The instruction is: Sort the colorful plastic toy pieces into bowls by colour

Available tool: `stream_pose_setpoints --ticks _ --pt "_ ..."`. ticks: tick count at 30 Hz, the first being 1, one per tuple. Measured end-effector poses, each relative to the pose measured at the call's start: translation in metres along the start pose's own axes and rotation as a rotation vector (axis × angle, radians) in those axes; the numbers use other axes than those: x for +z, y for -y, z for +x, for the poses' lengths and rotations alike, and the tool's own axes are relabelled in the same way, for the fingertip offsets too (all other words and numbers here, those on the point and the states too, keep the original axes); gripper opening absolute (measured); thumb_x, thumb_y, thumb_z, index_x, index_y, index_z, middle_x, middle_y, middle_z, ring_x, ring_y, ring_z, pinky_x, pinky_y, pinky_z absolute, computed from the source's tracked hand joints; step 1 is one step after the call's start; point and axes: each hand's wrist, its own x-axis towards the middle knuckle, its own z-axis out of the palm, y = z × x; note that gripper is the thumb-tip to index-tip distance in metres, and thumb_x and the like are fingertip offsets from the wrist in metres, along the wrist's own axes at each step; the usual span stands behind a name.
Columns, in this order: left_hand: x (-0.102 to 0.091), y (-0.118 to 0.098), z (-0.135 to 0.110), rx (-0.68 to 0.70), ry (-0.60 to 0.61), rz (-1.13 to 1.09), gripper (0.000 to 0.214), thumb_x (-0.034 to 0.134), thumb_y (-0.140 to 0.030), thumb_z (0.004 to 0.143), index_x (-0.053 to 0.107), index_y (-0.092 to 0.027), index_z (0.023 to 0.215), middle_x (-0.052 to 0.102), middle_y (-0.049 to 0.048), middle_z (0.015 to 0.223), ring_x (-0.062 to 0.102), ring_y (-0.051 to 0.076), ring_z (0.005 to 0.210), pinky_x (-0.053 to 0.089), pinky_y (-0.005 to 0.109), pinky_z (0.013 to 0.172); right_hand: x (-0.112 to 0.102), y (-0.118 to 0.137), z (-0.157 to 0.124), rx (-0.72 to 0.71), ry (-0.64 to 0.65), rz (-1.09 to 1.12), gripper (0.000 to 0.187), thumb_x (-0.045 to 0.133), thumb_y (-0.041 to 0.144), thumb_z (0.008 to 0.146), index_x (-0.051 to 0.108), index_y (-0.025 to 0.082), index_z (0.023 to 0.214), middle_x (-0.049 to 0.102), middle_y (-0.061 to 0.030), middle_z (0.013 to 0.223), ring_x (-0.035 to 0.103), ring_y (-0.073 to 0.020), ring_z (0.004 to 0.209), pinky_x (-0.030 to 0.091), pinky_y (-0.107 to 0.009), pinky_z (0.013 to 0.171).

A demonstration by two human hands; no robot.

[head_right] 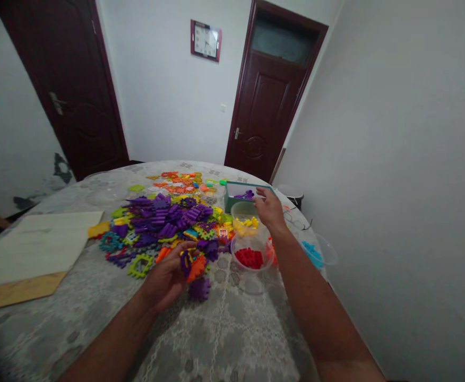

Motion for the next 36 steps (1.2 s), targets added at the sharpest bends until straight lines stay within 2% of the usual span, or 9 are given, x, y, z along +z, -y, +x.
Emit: stream_pose_setpoints --ticks 3,6,11,15,19,26,32,36 --pt "-0.001 0.001 0.001 0.015 0.014 0.006 0.048 0.066 -0.003 0.067 0.067 -0.02 0.112 0.071 0.005 0.101 0.071 0.018 0.075 0.064 0.037 0.072 0.004 0.002 -0.024 -0.001 0.067 0.007 0.034 0.059 0.03 0.088 0.075 0.018 0.116 0.08 -0.0095 0.108 0.076 -0.0205 0.089 0.063 -0.038 0.085" --pt "-0.001 0.001 0.0 0.016 0.023 0.004 0.05 0.064 -0.003 0.066 0.067 -0.02 0.113 0.072 0.0051 0.102 0.071 0.018 0.076 0.064 0.037 0.073 0.006 0.012 -0.073 -0.031 0.223 -0.01 0.03 0.056 0.03 0.093 0.076 0.019 0.112 0.08 -0.0073 0.096 0.076 -0.0219 0.085 0.063 -0.037 0.08" --pt "0.002 -0.001 -0.002 -0.001 0.04 -0.005 0.05 0.065 -0.005 0.066 0.066 -0.019 0.114 0.072 0.0055 0.099 0.07 0.018 0.075 0.063 0.035 0.07 0.016 0.039 -0.149 -0.22 0.418 -0.102 0.021 0.061 0.024 0.096 0.076 0.025 0.11 0.077 -0.0052 0.103 0.072 -0.0219 0.094 0.058 -0.037 0.087" --pt "0.004 -0.002 -0.003 -0.007 0.043 -0.022 0.05 0.065 -0.004 0.066 0.066 -0.019 0.113 0.072 0.0058 0.099 0.071 0.018 0.078 0.061 0.03 0.071 0.026 0.044 -0.179 -0.317 0.545 -0.08 0.027 0.065 0.02 0.096 0.07 0.026 0.123 0.073 -0.0053 0.112 0.069 -0.0191 0.091 0.056 -0.036 0.087" --pt "0.004 -0.001 -0.003 -0.014 0.045 -0.061 0.051 0.063 -0.002 0.065 0.066 -0.017 0.113 0.072 0.006 0.097 0.071 0.017 0.077 0.06 0.028 0.071 0.033 0.039 -0.189 -0.323 0.569 -0.068 0.034 0.069 0.017 0.095 0.065 0.025 0.128 0.069 -0.0073 0.121 0.066 -0.0188 0.091 0.056 -0.035 0.086" --pt "-0.002 -0.001 -0.001 -0.043 0.094 -0.098 0.048 0.06 -0.004 0.071 0.066 -0.017 0.117 0.074 0.007 0.097 0.073 0.02 0.075 0.062 0.032 0.068 0.037 0.039 -0.19 -0.313 0.595 -0.056 0.037 0.07 0.015 0.094 0.065 0.026 0.13 0.065 -0.0076 0.125 0.065 -0.0169 0.088 0.057 -0.034 0.082" --pt "-0.003 -0.003 -0.003 -0.098 0.094 -0.115 0.032 0.061 -0.011 0.086 0.067 -0.016 0.117 0.075 0.01 0.099 0.074 0.02 0.075 0.063 0.031 0.065 0.029 0.037 -0.186 -0.399 0.607 -0.076 0.024 0.067 0.02 0.099 0.067 0.025 0.123 0.065 -0.0104 0.126 0.066 -0.0188 0.089 0.058 -0.035 0.082" --pt "-0.003 -0.002 -0.001 -0.124 0.073 -0.096 0.028 0.064 -0.013 0.088 0.068 -0.015 0.115 0.074 0.0102 0.098 0.073 0.02 0.072 0.063 0.033 0.064 0.017 0.043 -0.184 -0.427 0.603 -0.067 0.016 0.061 0.021 0.103 0.068 0.024 0.117 0.067 -0.0102 0.122 0.067 -0.02 0.098 0.057 -0.033 0.084"
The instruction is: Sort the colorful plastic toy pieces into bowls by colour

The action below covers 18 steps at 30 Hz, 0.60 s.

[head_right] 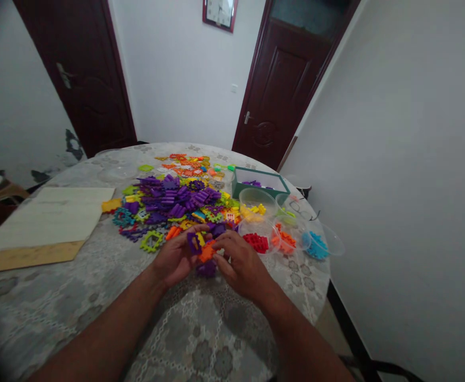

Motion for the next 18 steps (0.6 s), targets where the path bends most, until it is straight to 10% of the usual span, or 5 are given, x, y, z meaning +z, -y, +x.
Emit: stream_pose_setpoints --ticks 5,11,18 --pt "0.003 -0.002 -0.001 -0.011 -0.004 0.051 0.031 0.064 -0.008 0.082 0.068 -0.015 0.111 0.073 0.0096 0.1 0.076 0.023 0.083 0.065 0.037 0.07 -0.014 0.008 -0.01 0.037 -0.068 -0.01 0.011 0.061 0.025 0.104 0.07 0.023 0.109 0.072 -0.007 0.105 0.067 -0.0187 0.091 0.054 -0.031 0.08" --pt "0.004 -0.005 -0.003 -0.057 0.004 0.131 0.043 0.061 -0.003 0.074 0.069 -0.017 0.113 0.075 0.0111 0.104 0.077 0.026 0.092 0.066 0.038 0.074 -0.032 -0.014 -0.034 0.416 -0.366 0.074 0.023 0.062 0.042 0.102 0.073 0.021 0.105 0.072 -0.0028 0.083 0.066 -0.017 0.07 0.053 -0.029 0.066" --pt "0.007 -0.002 -0.003 -0.011 -0.009 0.182 0.028 0.07 -0.009 0.084 0.069 -0.016 0.111 0.075 0.0112 0.102 0.079 0.026 0.092 0.067 0.042 0.081 -0.099 -0.073 -0.059 0.646 -0.788 -0.12 0.041 0.067 0.052 0.091 0.075 0.018 0.114 0.079 -0.0095 0.1 0.072 -0.0211 0.075 0.059 -0.033 0.068"
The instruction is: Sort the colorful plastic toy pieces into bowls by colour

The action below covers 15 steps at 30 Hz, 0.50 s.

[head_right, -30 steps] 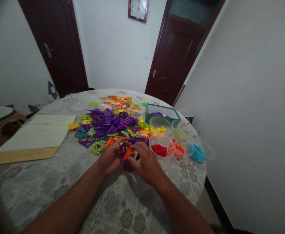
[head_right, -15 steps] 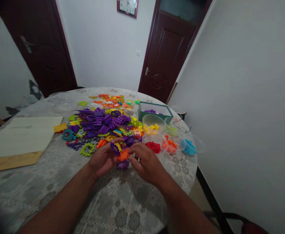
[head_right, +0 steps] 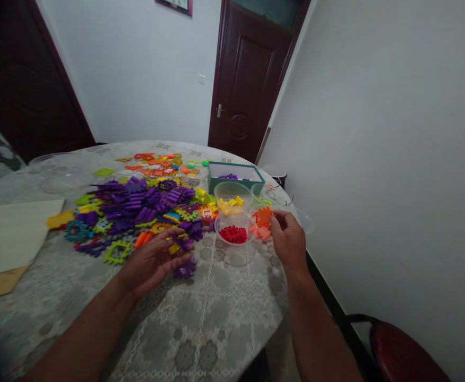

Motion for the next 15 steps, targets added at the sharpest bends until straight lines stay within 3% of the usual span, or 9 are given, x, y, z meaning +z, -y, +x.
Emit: stream_pose_setpoints --ticks 3,8,15 --pt "0.0 0.002 0.001 -0.01 0.003 0.028 0.026 0.074 -0.013 0.086 0.067 -0.018 0.111 0.076 0.011 0.103 0.08 0.028 0.092 0.068 0.043 0.078 -0.008 -0.019 0.019 0.012 0.003 -0.073 0.043 0.066 0.05 0.089 0.075 0.018 0.116 0.08 -0.0107 0.104 0.074 -0.0228 0.079 0.061 -0.036 0.072" --pt "-0.002 0.004 0.003 -0.041 -0.007 0.124 0.033 0.077 -0.019 0.089 0.062 -0.021 0.118 0.077 0.0103 0.1 0.08 0.027 0.087 0.068 0.038 0.065 -0.003 -0.041 0.03 0.006 0.06 -0.146 0.044 0.06 0.047 0.089 0.076 0.018 0.118 0.081 -0.0103 0.102 0.075 -0.0242 0.081 0.062 -0.038 0.076" --pt "0.001 0.005 0.002 -0.061 -0.041 0.203 0.034 0.078 -0.023 0.09 0.059 -0.021 0.118 0.076 0.0097 0.101 0.079 0.024 0.076 0.064 0.032 0.052 0.008 -0.052 0.04 -0.057 0.096 -0.243 0.046 0.054 0.043 0.091 0.077 0.019 0.123 0.081 -0.0101 0.107 0.077 -0.0244 0.09 0.062 -0.039 0.086"
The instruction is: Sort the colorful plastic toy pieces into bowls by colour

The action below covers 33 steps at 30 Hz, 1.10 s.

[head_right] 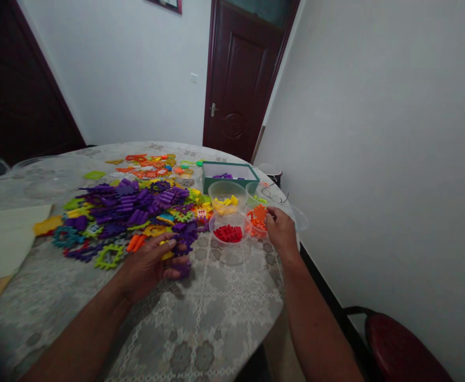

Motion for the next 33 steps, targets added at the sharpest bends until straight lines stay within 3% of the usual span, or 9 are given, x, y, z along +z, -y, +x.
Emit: stream_pose_setpoints --ticks 9,15,17,22,25,29,33 --pt "-0.001 0.002 0.0 0.052 0.03 0.13 0.027 0.077 -0.026 0.092 0.062 -0.017 0.112 0.072 0.0077 0.094 0.072 0.017 0.063 0.051 0.022 0.043 -0.002 0.01 0.002 -0.062 -0.043 -0.127 0.043 0.051 0.039 0.093 0.078 0.018 0.119 0.082 -0.0116 0.107 0.076 -0.0249 0.089 0.057 -0.042 0.094" --pt "0.0 0.005 0.001 0.057 0.022 0.142 0.03 0.076 -0.024 0.092 0.061 -0.017 0.117 0.075 0.0114 0.096 0.073 0.019 0.064 0.054 0.023 0.045 -0.005 0.032 -0.012 -0.098 -0.116 -0.074 0.04 0.05 0.037 0.096 0.078 0.017 0.115 0.081 -0.013 0.11 0.075 -0.0264 0.096 0.055 -0.042 0.097" --pt "0.002 0.005 -0.001 0.05 0.023 0.121 0.035 0.078 -0.021 0.089 0.06 -0.016 0.12 0.077 0.0139 0.099 0.075 0.02 0.067 0.058 0.026 0.05 -0.003 0.05 -0.027 -0.121 -0.058 0.009 0.037 0.052 0.038 0.098 0.078 0.018 0.114 0.081 -0.0115 0.109 0.075 -0.0254 0.093 0.056 -0.04 0.093" --pt "0.006 0.004 -0.005 0.021 0.034 0.11 0.047 0.085 -0.017 0.082 0.061 -0.015 0.122 0.079 0.0191 0.105 0.078 0.024 0.073 0.063 0.031 0.057 0.012 0.108 -0.076 -0.284 0.251 0.164 0.027 0.059 0.035 0.1 0.076 0.021 0.116 0.079 -0.0088 0.112 0.074 -0.0225 0.093 0.057 -0.037 0.087" --pt "0.005 0.005 -0.007 0.027 0.085 0.11 0.049 0.088 -0.021 0.08 0.062 -0.016 0.121 0.079 0.0188 0.104 0.079 0.025 0.073 0.063 0.031 0.056 0.027 0.135 -0.102 -0.35 0.412 0.263 0.03 0.063 0.032 0.099 0.072 0.023 0.126 0.079 -0.0081 0.112 0.072 -0.0196 0.085 0.058 -0.034 0.081" --pt "0.001 0.007 -0.007 0.05 0.167 0.161 0.045 0.088 -0.029 0.081 0.066 -0.018 0.118 0.08 0.0146 0.101 0.078 0.024 0.075 0.062 0.03 0.057 0.043 0.149 -0.118 -0.355 0.49 0.335 0.033 0.065 0.026 0.097 0.07 0.022 0.129 0.079 -0.0082 0.109 0.073 -0.0199 0.086 0.059 -0.035 0.082" --pt "0.0 0.004 -0.006 0.087 0.125 0.222 0.036 0.083 -0.037 0.085 0.069 -0.017 0.111 0.077 0.0121 0.096 0.073 0.02 0.065 0.054 0.026 0.048 0.037 0.145 -0.105 -0.264 0.527 0.363 0.031 0.063 0.027 0.098 0.071 0.024 0.128 0.079 -0.0051 0.105 0.073 -0.019 0.088 0.058 -0.031 0.078"
